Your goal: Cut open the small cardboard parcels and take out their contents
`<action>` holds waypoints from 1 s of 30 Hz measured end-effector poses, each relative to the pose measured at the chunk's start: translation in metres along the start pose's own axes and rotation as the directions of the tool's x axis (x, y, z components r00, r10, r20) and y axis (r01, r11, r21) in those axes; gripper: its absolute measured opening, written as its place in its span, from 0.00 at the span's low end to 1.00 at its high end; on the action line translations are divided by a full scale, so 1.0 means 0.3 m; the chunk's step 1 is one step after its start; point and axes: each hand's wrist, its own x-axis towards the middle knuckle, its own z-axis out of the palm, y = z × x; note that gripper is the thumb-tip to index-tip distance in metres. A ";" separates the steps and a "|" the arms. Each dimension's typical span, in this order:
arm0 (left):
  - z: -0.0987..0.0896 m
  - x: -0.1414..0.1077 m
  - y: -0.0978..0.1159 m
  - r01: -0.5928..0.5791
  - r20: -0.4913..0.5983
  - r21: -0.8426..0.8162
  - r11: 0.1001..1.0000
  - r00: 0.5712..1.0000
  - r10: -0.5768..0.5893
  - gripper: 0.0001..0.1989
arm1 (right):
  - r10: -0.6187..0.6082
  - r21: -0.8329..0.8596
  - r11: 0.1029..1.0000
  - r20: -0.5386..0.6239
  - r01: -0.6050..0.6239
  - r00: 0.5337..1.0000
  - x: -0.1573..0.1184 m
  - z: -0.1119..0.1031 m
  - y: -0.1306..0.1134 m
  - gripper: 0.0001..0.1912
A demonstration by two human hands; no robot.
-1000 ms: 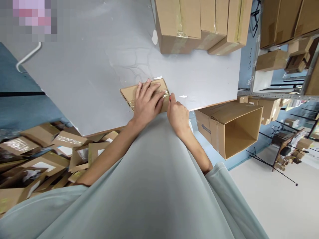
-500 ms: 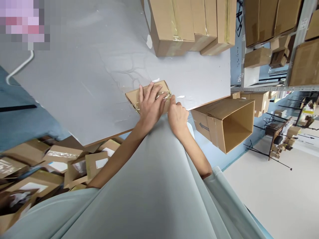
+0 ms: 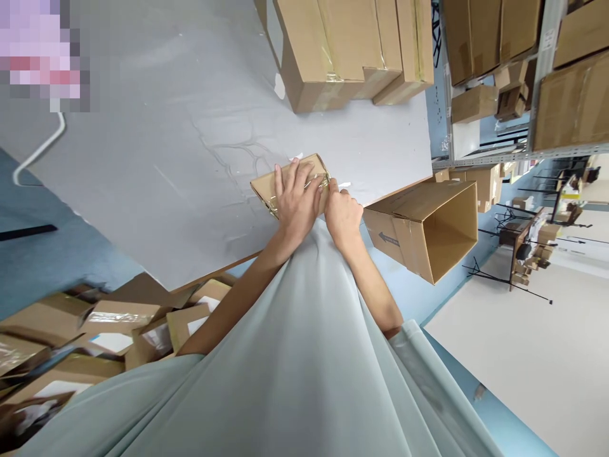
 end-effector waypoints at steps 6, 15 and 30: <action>0.004 -0.006 -0.005 -0.028 0.012 0.052 0.998 1.000 0.027 0.21 | 0.030 0.010 0.999 0.027 -0.030 0.999 -0.022 -0.008 0.004 0.27; 0.004 -0.003 -0.006 -0.032 0.036 0.025 0.999 0.999 0.031 0.21 | 0.056 0.017 0.998 0.023 -0.056 0.998 -0.021 0.004 -0.002 0.26; -0.011 -0.007 -0.004 -0.026 0.060 0.100 0.995 0.998 0.020 0.23 | 0.028 0.086 0.996 0.041 -0.031 0.999 -0.017 0.023 0.039 0.25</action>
